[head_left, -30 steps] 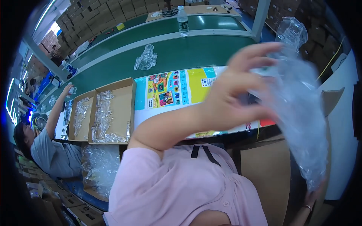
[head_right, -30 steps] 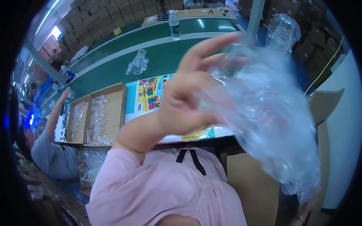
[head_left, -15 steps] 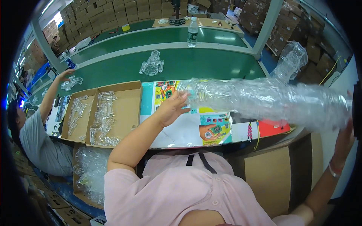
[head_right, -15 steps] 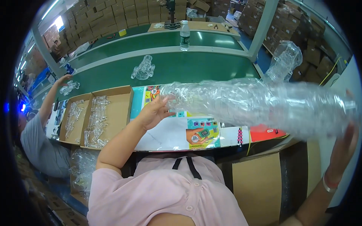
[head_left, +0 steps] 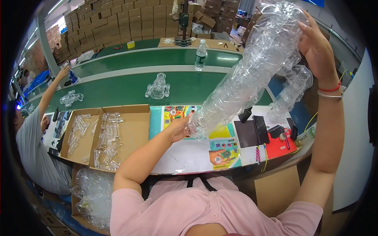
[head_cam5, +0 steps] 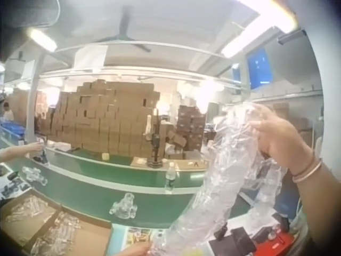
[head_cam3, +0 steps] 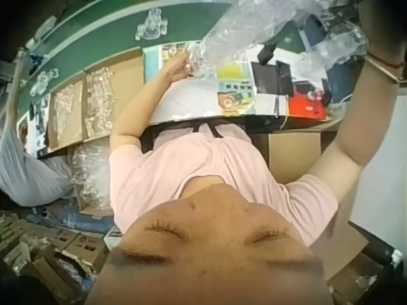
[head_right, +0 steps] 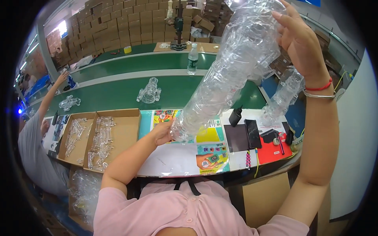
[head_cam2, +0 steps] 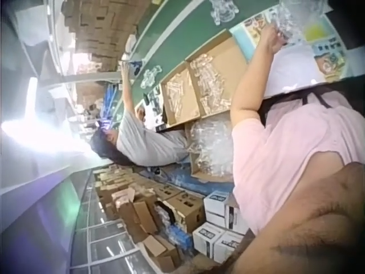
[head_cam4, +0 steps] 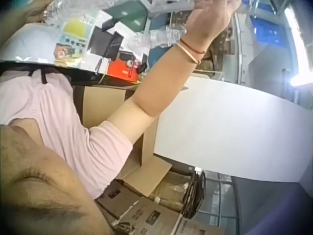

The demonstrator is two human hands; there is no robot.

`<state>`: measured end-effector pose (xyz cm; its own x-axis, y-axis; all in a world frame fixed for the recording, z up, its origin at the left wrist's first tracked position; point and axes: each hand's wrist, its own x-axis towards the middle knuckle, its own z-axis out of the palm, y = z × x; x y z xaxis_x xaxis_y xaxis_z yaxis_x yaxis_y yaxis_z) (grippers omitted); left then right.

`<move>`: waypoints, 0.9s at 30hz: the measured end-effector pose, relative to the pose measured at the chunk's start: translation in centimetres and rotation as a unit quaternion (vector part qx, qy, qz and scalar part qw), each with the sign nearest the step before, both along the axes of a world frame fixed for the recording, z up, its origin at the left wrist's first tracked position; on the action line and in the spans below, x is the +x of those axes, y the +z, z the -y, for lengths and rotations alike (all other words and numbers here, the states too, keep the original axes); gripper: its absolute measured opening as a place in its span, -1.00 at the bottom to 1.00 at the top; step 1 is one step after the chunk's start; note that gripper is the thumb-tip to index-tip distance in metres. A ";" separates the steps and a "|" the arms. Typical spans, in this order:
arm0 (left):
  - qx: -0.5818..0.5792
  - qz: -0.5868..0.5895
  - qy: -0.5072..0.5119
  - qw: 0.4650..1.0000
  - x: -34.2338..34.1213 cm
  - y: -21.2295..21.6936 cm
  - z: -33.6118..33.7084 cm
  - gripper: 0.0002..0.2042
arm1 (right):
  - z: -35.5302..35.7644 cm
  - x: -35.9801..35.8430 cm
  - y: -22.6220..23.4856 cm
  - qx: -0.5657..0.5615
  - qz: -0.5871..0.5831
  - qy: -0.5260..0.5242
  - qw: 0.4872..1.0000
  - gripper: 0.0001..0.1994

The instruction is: Cleaning glass items with a hand air blower and wrapping them in bubble wrap for packaging.

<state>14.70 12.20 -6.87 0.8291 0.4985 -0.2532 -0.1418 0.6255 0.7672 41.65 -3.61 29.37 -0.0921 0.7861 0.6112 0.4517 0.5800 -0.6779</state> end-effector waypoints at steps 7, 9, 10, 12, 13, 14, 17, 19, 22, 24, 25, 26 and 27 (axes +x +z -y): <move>-0.020 -0.017 -0.069 0.997 0.3 -2.7 -2.7 -0.59 | -4.2 -5.0 -2.6 0.077 0.006 -0.056 0.995 -0.33; 0.010 -0.028 -0.075 0.997 1.4 -3.6 -3.3 -0.61 | -5.1 -6.4 -3.3 0.079 0.009 -0.022 0.997 -0.27; 0.031 -0.043 -0.079 0.995 1.9 -4.1 -3.5 -0.63 | -5.4 -6.9 -3.7 0.085 0.011 -0.025 0.996 -0.27; 0.066 -0.057 -0.059 0.994 2.4 -5.0 -4.4 -0.63 | -6.4 -7.9 -4.7 0.039 -0.009 -0.019 0.999 -0.36; 0.131 -0.101 -0.031 0.986 2.9 -5.1 -5.0 -0.62 | -6.9 -8.3 -5.2 0.041 -0.010 -0.019 0.999 -0.36; 0.196 -0.145 -0.002 0.970 3.0 -5.3 -5.5 -0.61 | -7.2 -8.9 -5.7 0.050 -0.044 -0.011 0.998 -0.38; 0.414 -0.192 0.120 0.882 1.3 -10.1 -10.5 -0.59 | -9.4 -12.5 -7.0 0.078 -0.106 -0.016 0.991 -0.39; 0.426 -0.110 0.205 0.874 1.9 -7.0 -10.3 -0.56 | -11.3 -11.9 -8.4 0.124 -0.121 -0.075 0.982 -0.26; 0.298 0.052 0.267 0.915 -1.0 5.6 -5.6 -0.52 | -12.6 -13.8 -8.9 0.230 0.006 -0.172 0.958 -0.18; 0.319 0.158 0.287 0.889 -1.9 9.3 -4.3 -0.44 | -12.4 -14.8 -8.5 0.176 -0.022 -0.125 0.976 -0.10; 0.477 0.080 0.295 0.824 -2.1 10.5 -3.2 -0.33 | -12.4 -15.2 -8.6 0.209 -0.001 -0.115 0.971 -0.08; 0.615 0.000 0.292 0.732 -1.8 11.6 -2.2 -0.21 | -12.5 -15.0 -8.7 0.239 0.023 -0.108 0.965 -0.06; 0.619 -0.001 0.294 0.729 -1.1 13.1 -1.2 -0.21 | -12.9 -14.6 -8.8 0.253 0.039 -0.104 0.961 -0.01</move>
